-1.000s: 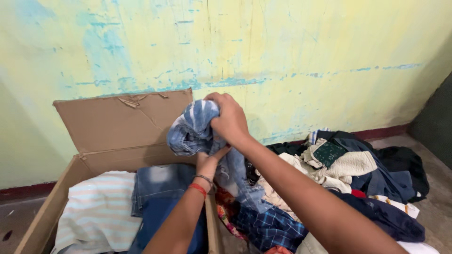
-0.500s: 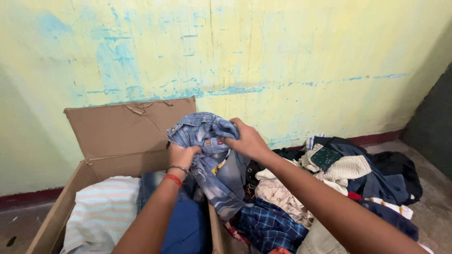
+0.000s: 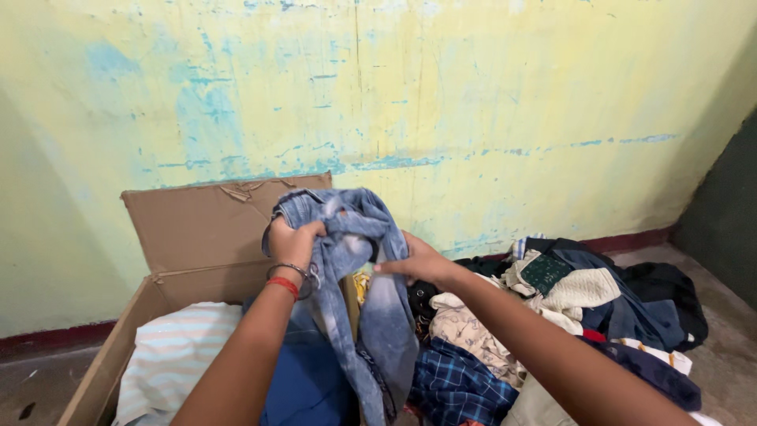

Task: The person picks up several garments from a pile, including jeans, a patterned top, a dark vest, and a blue t-shirt, and places them into a cardboard box.

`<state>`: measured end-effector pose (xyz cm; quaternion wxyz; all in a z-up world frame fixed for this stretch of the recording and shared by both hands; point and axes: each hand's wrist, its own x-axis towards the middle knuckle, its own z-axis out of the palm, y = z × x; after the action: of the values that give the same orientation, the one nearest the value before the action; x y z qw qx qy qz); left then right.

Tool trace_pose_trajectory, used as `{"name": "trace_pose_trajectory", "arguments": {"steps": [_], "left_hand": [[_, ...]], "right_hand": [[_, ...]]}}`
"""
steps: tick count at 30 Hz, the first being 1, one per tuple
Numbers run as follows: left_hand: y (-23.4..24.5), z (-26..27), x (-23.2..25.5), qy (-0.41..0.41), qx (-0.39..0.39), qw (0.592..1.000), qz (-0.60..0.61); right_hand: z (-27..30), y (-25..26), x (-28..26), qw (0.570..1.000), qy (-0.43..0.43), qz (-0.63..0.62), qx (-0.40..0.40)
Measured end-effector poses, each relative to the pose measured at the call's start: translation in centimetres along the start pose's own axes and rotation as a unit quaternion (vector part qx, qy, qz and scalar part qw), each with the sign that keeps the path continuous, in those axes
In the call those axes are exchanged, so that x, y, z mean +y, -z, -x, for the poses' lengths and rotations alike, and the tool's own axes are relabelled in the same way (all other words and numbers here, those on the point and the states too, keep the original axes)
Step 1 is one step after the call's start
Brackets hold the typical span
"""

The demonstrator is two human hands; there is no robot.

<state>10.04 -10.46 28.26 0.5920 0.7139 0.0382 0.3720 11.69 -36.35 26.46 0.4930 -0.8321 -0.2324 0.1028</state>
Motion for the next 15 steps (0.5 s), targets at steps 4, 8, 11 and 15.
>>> {"name": "trace_pose_trajectory", "arguments": {"steps": [4,8,11,15], "left_hand": [[-0.1,-0.4,-2.6,0.048,-0.084,0.993,-0.069],[-0.5,-1.2,-6.3,0.096,-0.160,0.982,-0.004],[-1.1,-2.7,-8.4,0.107,-0.163,0.970,0.146],[-1.4,-4.6,-9.4,0.051,-0.137,0.984,0.103]], "right_hand": [[-0.2,-0.7,1.0,0.995,-0.047,-0.008,0.083],[0.6,0.3,-0.4,0.963,-0.027,-0.064,0.261],[0.9,0.9,-1.3,0.940,0.055,-0.087,0.324],[1.6,1.7,-0.7,0.950,0.152,-0.044,0.268]]}}
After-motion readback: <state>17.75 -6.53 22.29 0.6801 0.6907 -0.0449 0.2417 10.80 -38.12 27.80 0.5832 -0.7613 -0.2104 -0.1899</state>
